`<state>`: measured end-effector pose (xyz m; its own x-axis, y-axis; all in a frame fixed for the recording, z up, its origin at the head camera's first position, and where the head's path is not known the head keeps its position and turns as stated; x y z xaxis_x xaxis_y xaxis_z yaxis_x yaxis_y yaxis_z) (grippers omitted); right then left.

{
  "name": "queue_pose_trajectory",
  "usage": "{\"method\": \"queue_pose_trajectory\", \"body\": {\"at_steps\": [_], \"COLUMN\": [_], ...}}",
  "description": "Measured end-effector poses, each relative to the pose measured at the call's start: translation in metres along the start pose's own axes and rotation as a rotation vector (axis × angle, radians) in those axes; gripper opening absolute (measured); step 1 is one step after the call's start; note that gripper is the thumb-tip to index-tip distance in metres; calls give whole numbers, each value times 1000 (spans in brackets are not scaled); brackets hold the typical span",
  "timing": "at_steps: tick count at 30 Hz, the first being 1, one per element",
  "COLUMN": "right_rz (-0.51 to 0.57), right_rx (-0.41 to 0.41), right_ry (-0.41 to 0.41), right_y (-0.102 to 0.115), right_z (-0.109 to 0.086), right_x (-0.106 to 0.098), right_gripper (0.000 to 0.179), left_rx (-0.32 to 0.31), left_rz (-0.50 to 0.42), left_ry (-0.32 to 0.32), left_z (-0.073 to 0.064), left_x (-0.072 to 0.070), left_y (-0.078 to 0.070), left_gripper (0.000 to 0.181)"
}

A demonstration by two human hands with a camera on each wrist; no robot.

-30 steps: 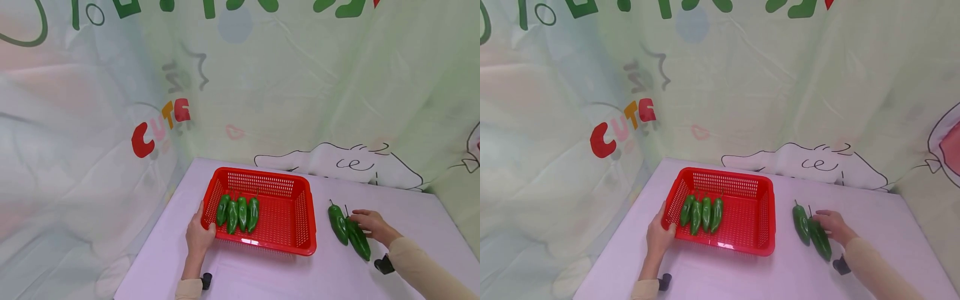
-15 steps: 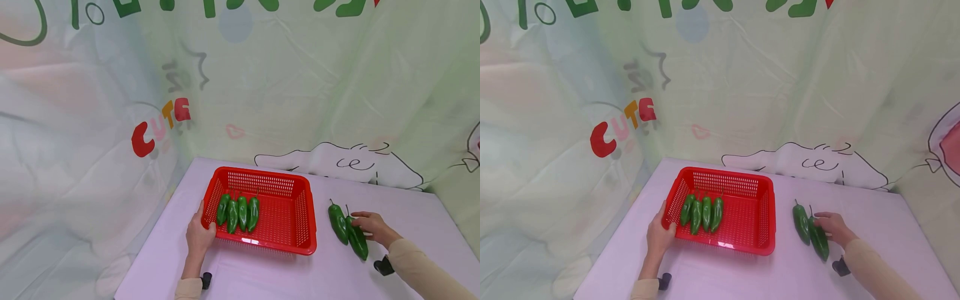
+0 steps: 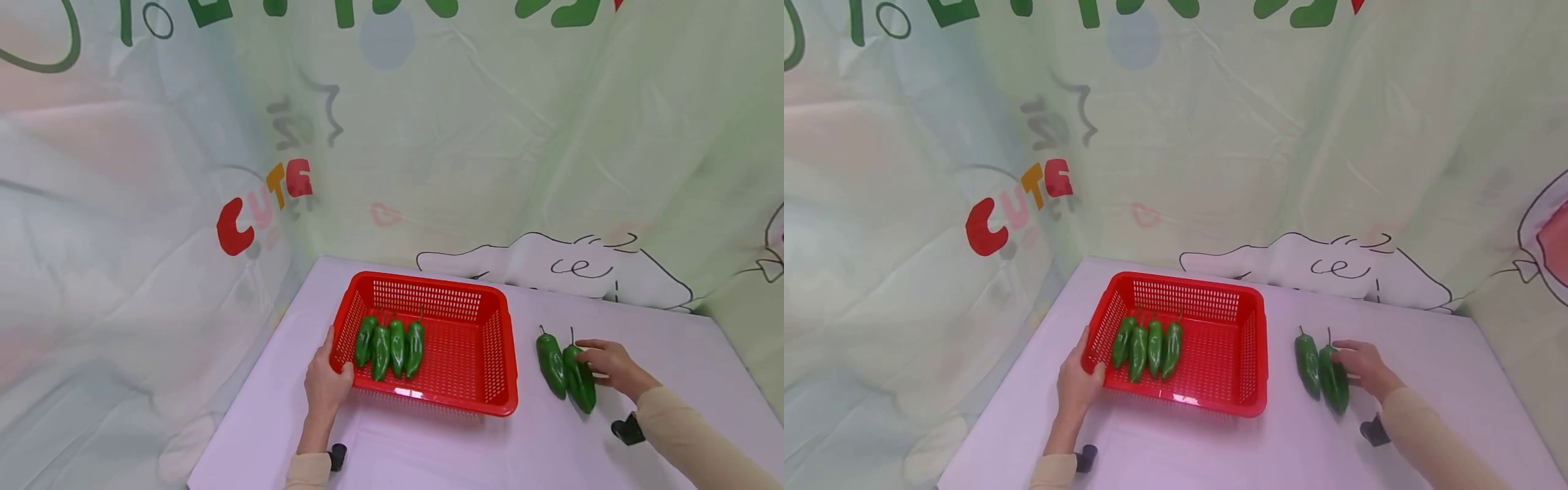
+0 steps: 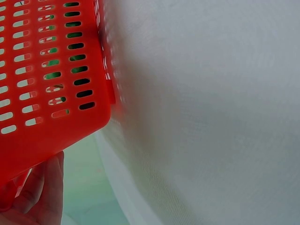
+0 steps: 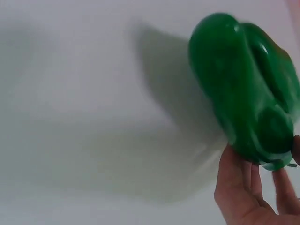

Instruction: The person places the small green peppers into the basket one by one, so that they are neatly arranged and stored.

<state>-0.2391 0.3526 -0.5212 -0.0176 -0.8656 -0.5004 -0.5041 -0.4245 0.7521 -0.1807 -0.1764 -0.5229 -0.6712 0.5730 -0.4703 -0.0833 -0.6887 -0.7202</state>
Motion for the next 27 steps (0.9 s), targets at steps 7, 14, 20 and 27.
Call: {"method": "queue_pose_trajectory", "body": {"at_steps": [7,14,20,27], "right_rz": [121,151,196,226], "right_rx": [-4,-37,-59,-89], "right_ry": [28,57,71,82], "right_y": [24,48,67,92], "right_z": [-4,-10,-17,-25], "right_x": [-10,-8,-3,11], "right_gripper": [68,67,66,65], "left_rx": [-16,-8,-4,-20], "left_rz": [-5,-6,-7,-2], "left_ry": [18,7,-1,8], "left_z": [1,0,0,0], "left_x": [0,0,0,0], "left_y": [-1,0,-1,0], "left_gripper": [75,75,74,75]}}
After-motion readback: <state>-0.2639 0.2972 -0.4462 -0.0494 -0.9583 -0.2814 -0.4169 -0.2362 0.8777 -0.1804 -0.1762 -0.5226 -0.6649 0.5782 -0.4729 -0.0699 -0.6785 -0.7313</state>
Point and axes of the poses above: each hand's wrist, its own z-axis towards the middle knuckle, its own x-axis out of the palm, y = z × x, the point moved 4 cm from there along z, towards the middle knuckle, and after that the axes turned 14 degrees about -y, right-handed, at the moved point
